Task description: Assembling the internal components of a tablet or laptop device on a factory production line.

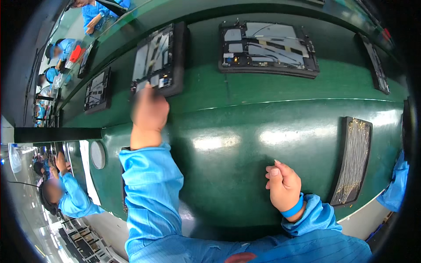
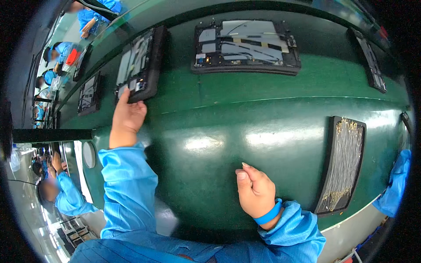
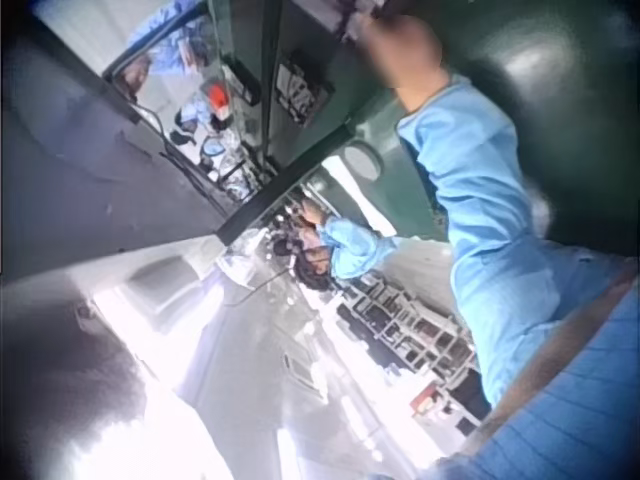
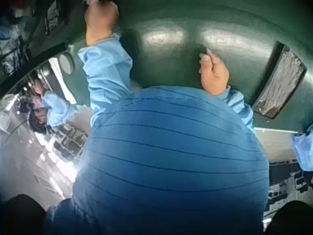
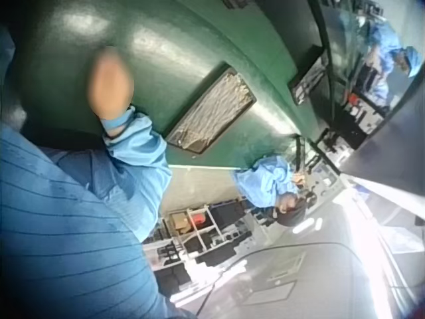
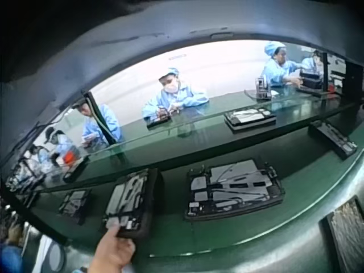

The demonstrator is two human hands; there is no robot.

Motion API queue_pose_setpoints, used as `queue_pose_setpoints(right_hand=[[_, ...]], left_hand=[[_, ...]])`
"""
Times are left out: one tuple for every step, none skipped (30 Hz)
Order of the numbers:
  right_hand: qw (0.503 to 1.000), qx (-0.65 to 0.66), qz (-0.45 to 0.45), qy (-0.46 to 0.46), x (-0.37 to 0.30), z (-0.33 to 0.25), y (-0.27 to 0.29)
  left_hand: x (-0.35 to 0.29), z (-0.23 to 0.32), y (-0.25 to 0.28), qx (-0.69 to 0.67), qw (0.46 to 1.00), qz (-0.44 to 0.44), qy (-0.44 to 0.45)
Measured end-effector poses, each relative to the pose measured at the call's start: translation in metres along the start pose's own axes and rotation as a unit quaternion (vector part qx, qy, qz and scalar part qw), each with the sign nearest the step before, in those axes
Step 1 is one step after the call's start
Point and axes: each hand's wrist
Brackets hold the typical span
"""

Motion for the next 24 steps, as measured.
queue_pose_setpoints(right_hand=[[1.000, -0.014, 0.006, 0.014, 0.000, -0.001, 0.000], [0.999, -0.027, 0.011, 0.029, 0.000, -0.002, 0.000], [0.997, -0.017, 0.016, 0.077, 0.032, 0.013, -0.003], [0.997, 0.017, 0.022, 0.065, 0.034, 0.013, -0.006], [0.997, 0.051, 0.020, 0.056, 0.034, 0.012, -0.007], [0.997, 0.072, 0.007, 0.039, 0.028, 0.008, -0.004], [0.996, 0.075, 0.006, 0.055, 0.029, 0.009, -0.003], [0.997, 0.071, 0.011, 0.039, 0.029, 0.011, -0.002], [0.997, 0.070, 0.010, 0.026, 0.031, 0.012, -0.003], [0.996, 0.009, 0.025, 0.086, 0.027, 0.007, -0.001], [0.970, -0.123, 0.072, 0.198, 0.018, 0.011, -0.006], [0.979, -0.124, -0.065, 0.149, -0.001, 0.005, -0.004], [0.965, -0.098, -0.195, 0.145, -0.025, 0.012, -0.005], [0.925, -0.134, -0.330, 0.134, -0.050, 0.000, -0.004], [0.857, -0.149, -0.467, 0.159, -0.070, 0.006, -0.009], [0.797, -0.061, -0.545, 0.251, -0.086, 0.015, -0.015], [0.730, -0.078, -0.598, 0.321, -0.092, 0.035, -0.026], [0.769, -0.102, -0.579, 0.250, -0.098, 0.028, -0.024], [0.803, -0.128, -0.554, 0.177, -0.105, 0.020, -0.021], [0.797, -0.139, -0.558, 0.182, -0.105, 0.023, -0.018], [0.807, -0.141, -0.525, 0.233, -0.109, 0.025, -0.020], [0.813, -0.142, -0.489, 0.283, -0.113, 0.026, -0.022], [0.812, -0.146, -0.488, 0.285, -0.117, 0.027, -0.023], [0.843, -0.150, -0.449, 0.256, -0.120, 0.029, -0.024]], left_hand=[[-0.006, -0.004, -0.006, -0.013, 0.999, -0.024, 0.019], [-0.014, -0.006, -0.011, -0.022, 0.999, -0.017, -0.030], [-0.012, -0.011, -0.024, -0.049, 0.996, -0.044, -0.062], [-0.023, -0.007, -0.025, -0.046, 0.984, -0.105, -0.138], [-0.040, -0.003, -0.024, -0.046, 0.962, -0.159, -0.216], [-0.066, 0.004, -0.022, -0.023, 0.938, -0.179, -0.295], [-0.080, 0.010, -0.017, 0.013, 0.916, -0.222, -0.334], [-0.100, 0.014, -0.011, 0.017, 0.912, -0.243, -0.329], [-0.120, 0.018, -0.001, 0.023, 0.907, -0.260, -0.329], [-0.136, 0.024, 0.014, 0.042, 0.910, -0.281, -0.303], [-0.148, 0.026, 0.033, 0.043, 0.926, -0.267, -0.265], [-0.170, 0.023, 0.037, 0.071, 0.920, -0.332, -0.197], [-0.188, 0.019, 0.040, 0.124, 0.907, -0.360, -0.180], [-0.198, 0.015, 0.056, 0.154, 0.911, -0.360, -0.128], [-0.195, 0.010, 0.074, 0.173, 0.912, -0.371, -0.031], [-0.197, -0.003, 0.089, 0.185, 0.911, -0.369, -0.011], [-0.195, -0.015, 0.102, 0.253, 0.889, -0.381, 0.000], [-0.194, -0.026, 0.114, 0.339, 0.865, -0.368, 0.027], [-0.183, -0.042, 0.130, 0.358, 0.849, -0.389, 0.013], [-0.172, -0.059, 0.144, 0.434, 0.821, -0.365, -0.062], [-0.171, -0.061, 0.152, 0.510, 0.781, -0.334, -0.135], [-0.170, -0.060, 0.158, 0.507, 0.784, -0.329, -0.140], [-0.171, -0.055, 0.157, 0.577, 0.691, -0.295, -0.322], [-0.172, -0.049, 0.154, 0.619, 0.564, -0.245, -0.488]])
Point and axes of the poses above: each hand's wrist, its own x-axis towards the middle knuckle, its own y-axis out of the back of the hand, z = x × y, and after that the axes turned 11 degrees about -x, right-handed
